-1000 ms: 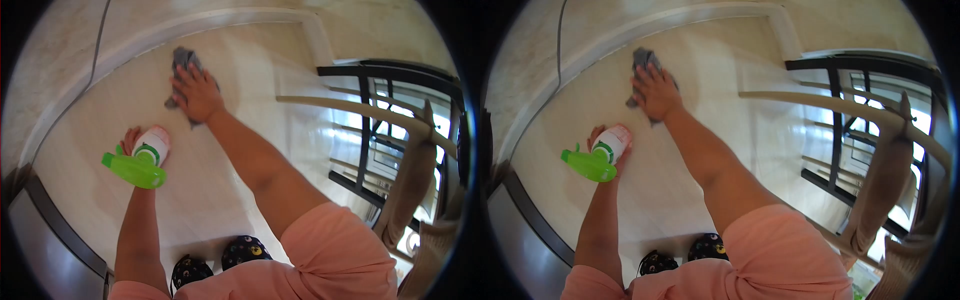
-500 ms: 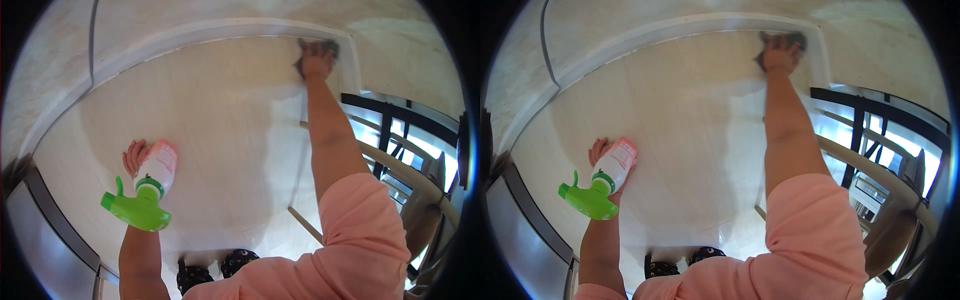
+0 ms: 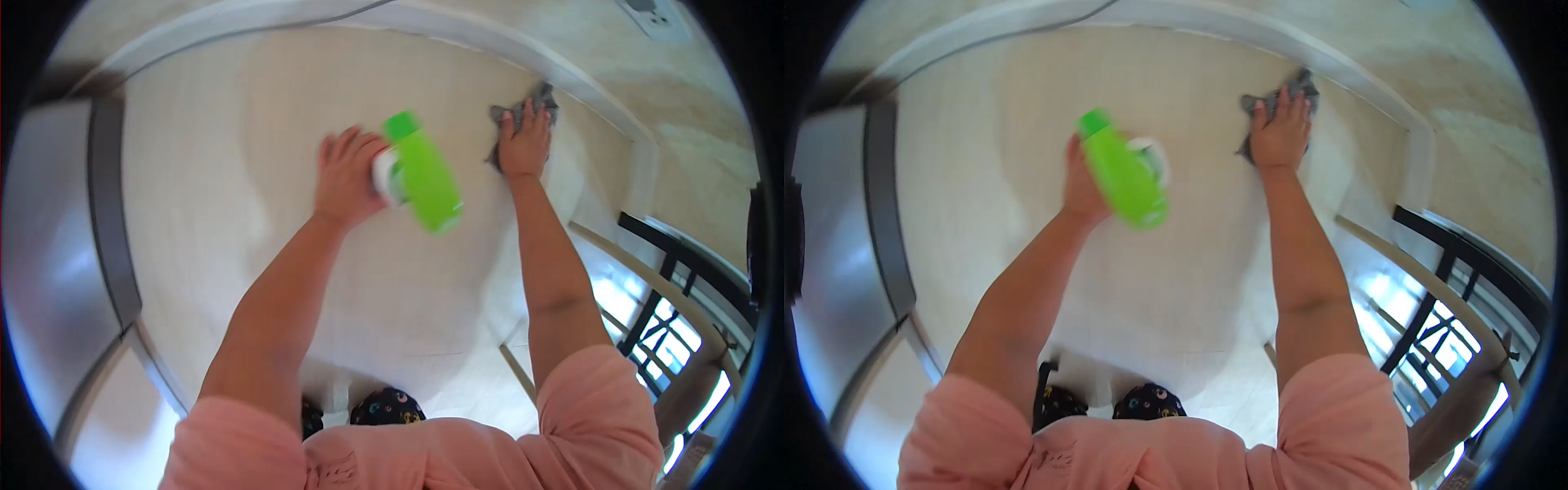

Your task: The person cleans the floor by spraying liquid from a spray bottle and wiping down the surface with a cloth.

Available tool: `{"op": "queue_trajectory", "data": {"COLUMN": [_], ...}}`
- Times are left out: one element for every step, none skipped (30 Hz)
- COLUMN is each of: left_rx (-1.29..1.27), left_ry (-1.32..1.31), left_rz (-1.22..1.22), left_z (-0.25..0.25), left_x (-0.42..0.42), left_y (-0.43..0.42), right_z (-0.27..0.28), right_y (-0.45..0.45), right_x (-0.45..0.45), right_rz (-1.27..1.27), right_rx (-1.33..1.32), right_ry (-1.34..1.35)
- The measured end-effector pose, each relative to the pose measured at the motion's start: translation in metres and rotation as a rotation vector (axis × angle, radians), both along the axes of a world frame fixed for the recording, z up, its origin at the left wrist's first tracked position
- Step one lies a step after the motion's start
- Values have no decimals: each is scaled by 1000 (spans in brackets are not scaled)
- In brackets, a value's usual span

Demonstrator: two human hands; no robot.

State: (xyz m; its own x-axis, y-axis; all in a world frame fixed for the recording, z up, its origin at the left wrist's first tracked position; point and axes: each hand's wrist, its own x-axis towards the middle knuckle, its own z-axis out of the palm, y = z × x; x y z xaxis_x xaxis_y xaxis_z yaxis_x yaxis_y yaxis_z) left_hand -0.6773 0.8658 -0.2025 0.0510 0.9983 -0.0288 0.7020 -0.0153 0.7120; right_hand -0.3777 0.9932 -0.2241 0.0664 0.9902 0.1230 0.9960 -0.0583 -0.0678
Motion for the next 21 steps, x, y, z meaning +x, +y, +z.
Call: {"op": "queue_trajectory", "data": {"left_rx": [45, 60, 81, 122, 158, 143, 110, 75, 55, 49, 52, 44, -82, -145, -204, -150, -48, 53, 49, 58, 81], "left_ry": [158, 116, 68, 47, 18, 28, 88, 149, 166, 198, 209, 218, 60, -26, -111, -90, 78, 257, 235, 309, 388], "left_rz": [-42, -36, -28, -11, 3, 36, 94, 148, 174, 255, 303, 325, 438, 503, 573, 664, 633, 617, 633, 578, 518], "left_z": [14, 15, 11, 7, 6, 8, 14, 20, 19, 16, 10, 2, -7, -12, -17, -21, -13, -6, -5, -7, -10], "left_x": [1, -1, -3, -2, -8, -24, -39, -54, -78, -129, -162, -193, -219, -230, -242, -243, -242, -241, -243, -241, -242], "left_y": [3, 1, -1, -1, -8, -25, -41, -59, -80, -113, -134, -151, -165, -173, -181, -181, -180, -178, -178, -178, -176], "right_z": [7, 11, 17, 21, 23, 18, 15, 16, 17, 13, 10, 7, 5, -8, -21, -18, -16, -32, -49, -41, -32], "right_y": [-22, -47, -69, -87, -107, -130, -150, -169, -184, -191, -192, -187, -178, -159, -138, -122, -101, -68, -33, -22, -11], "right_x": [-22, -45, -64, -70, -67, -60, -50, -40, -30, -27, -9, 0, 14, 44, 71, 80, 82, 92, 112, 93, 73], "right_rz": [33, 155, 277, 311, 343, 354, 362, 360, 357, 333, 272, 245, 214, 204, 196, 70, -56, -36, -85, -62, -23], "right_rx": [-9, -24, -29, -56, -92, -97, -104, -80, -56, -19, 20, 50, 83, 119, 156, 148, 146, 150, 28, -65, -144], "right_ry": [35, 11, -20, 39, 89, 61, 40, 54, 70, 206, 324, 273, 216, 179, 145, 165, 183, 176, -106, -334, -561]}}
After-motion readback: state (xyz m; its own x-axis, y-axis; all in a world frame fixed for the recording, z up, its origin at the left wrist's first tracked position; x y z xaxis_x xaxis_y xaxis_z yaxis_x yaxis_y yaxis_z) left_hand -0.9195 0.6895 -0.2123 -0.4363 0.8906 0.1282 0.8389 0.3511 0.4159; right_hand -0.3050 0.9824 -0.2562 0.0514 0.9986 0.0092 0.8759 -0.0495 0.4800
